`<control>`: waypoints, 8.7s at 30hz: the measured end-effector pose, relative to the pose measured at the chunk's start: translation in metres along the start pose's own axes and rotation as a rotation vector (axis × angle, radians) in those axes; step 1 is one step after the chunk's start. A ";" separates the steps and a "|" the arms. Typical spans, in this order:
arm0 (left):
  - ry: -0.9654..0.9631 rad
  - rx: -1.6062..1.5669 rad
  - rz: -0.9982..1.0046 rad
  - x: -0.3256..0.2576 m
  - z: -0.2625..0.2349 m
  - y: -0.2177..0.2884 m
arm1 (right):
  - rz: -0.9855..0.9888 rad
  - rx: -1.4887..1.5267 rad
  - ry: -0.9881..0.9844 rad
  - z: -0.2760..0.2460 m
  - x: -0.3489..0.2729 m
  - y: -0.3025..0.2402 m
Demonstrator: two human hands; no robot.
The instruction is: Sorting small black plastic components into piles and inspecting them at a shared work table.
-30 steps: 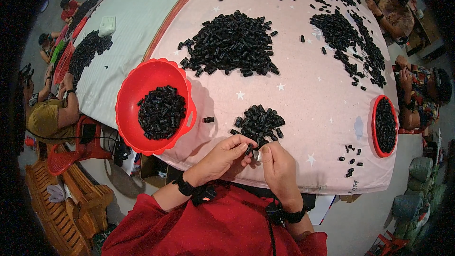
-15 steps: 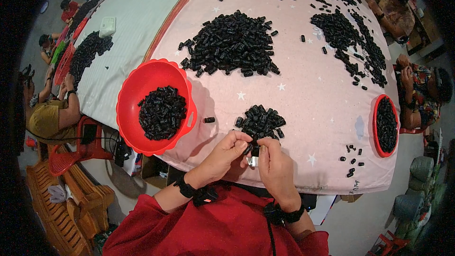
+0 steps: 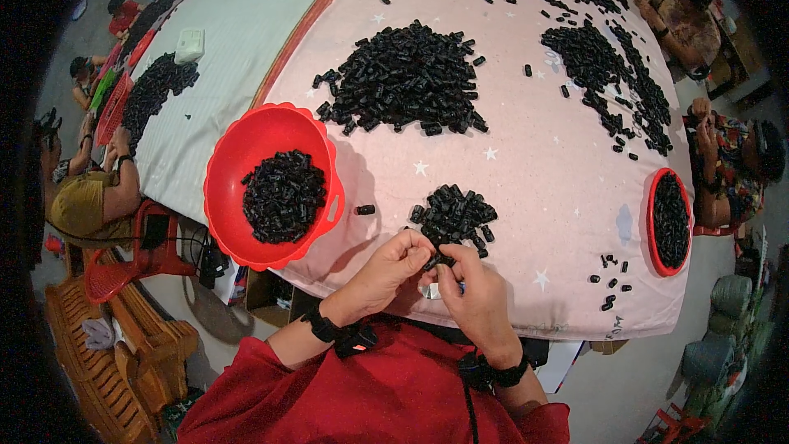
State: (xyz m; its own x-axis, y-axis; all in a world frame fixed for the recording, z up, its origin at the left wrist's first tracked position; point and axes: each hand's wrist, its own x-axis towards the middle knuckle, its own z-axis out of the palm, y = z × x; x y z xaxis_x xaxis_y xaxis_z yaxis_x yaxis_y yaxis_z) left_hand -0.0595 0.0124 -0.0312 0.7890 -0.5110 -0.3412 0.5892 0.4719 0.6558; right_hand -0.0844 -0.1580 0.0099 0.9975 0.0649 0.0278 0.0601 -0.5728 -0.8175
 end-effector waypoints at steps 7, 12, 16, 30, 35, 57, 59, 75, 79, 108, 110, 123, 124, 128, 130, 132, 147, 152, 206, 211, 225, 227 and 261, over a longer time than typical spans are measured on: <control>-0.010 0.018 0.000 0.001 -0.003 -0.001 | -0.041 0.014 -0.006 0.000 0.000 0.000; -0.008 -0.002 -0.021 0.000 -0.002 0.000 | -0.031 0.004 -0.046 -0.003 0.001 -0.002; -0.043 -0.032 -0.028 0.000 -0.003 0.002 | -0.049 0.014 -0.055 -0.001 -0.002 0.003; -0.113 -0.056 0.055 0.003 -0.004 -0.001 | -0.022 0.047 -0.071 -0.002 -0.002 -0.007; -0.009 -0.014 0.054 0.000 0.009 0.004 | -0.108 0.125 0.138 -0.005 0.002 -0.005; 0.048 0.167 0.113 -0.007 0.021 0.003 | -0.146 -0.214 0.233 0.010 0.010 -0.008; 0.051 0.172 0.111 -0.006 0.021 0.002 | -0.145 -0.209 0.249 0.011 0.011 -0.007; 0.069 0.165 0.100 -0.006 0.019 -0.001 | -0.179 -0.277 0.299 0.016 0.012 -0.007; 0.097 0.169 0.092 -0.005 0.020 -0.001 | -0.157 -0.287 0.273 0.014 0.010 -0.008; 0.051 0.131 0.063 -0.006 0.015 -0.002 | -0.114 -0.186 0.214 0.012 0.012 -0.008; 0.057 0.134 0.044 -0.006 0.016 -0.001 | -0.112 -0.192 0.260 0.012 0.013 -0.006; 0.041 0.170 0.052 -0.005 0.015 -0.003 | -0.120 -0.185 0.223 0.011 0.011 -0.007; 0.042 0.173 0.049 -0.005 0.015 -0.003 | -0.117 -0.192 0.219 0.011 0.011 -0.006; 0.046 0.168 0.054 -0.004 0.016 -0.003 | -0.114 -0.206 0.218 0.012 0.011 -0.007; 0.044 0.170 0.062 -0.004 0.016 -0.003 | -0.119 -0.205 0.224 0.011 0.012 -0.008; 0.049 0.175 0.060 -0.003 0.017 -0.003 | -0.125 -0.203 0.229 0.011 0.012 -0.009; 0.068 0.186 0.070 -0.003 0.015 -0.004 | -0.104 -0.220 0.243 0.015 0.010 -0.007; 0.098 0.198 0.056 -0.004 0.015 -0.004 | -0.108 -0.230 0.271 0.018 0.010 -0.005; 0.128 0.182 0.015 -0.005 0.012 -0.007 | -0.059 -0.179 0.209 0.012 0.010 -0.006; 0.146 0.226 0.026 -0.006 0.014 -0.005 | -0.062 -0.206 0.190 0.013 0.011 -0.005; 0.131 0.266 0.053 -0.006 0.013 -0.006 | 0.001 -0.174 0.173 0.014 0.010 -0.006; 0.132 0.262 0.048 -0.006 0.014 -0.005 | -0.014 -0.177 0.183 0.014 0.010 -0.005; 0.056 0.141 0.071 -0.003 0.002 -0.014 | 0.162 0.354 -0.211 0.004 0.006 -0.002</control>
State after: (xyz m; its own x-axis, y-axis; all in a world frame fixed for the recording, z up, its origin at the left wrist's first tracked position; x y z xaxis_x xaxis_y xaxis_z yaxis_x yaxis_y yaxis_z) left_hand -0.0702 0.0057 -0.0381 0.8384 -0.4371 -0.3256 0.5049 0.3977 0.7661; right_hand -0.0783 -0.1528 0.0094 0.9613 0.1843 -0.2048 -0.1494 -0.2762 -0.9494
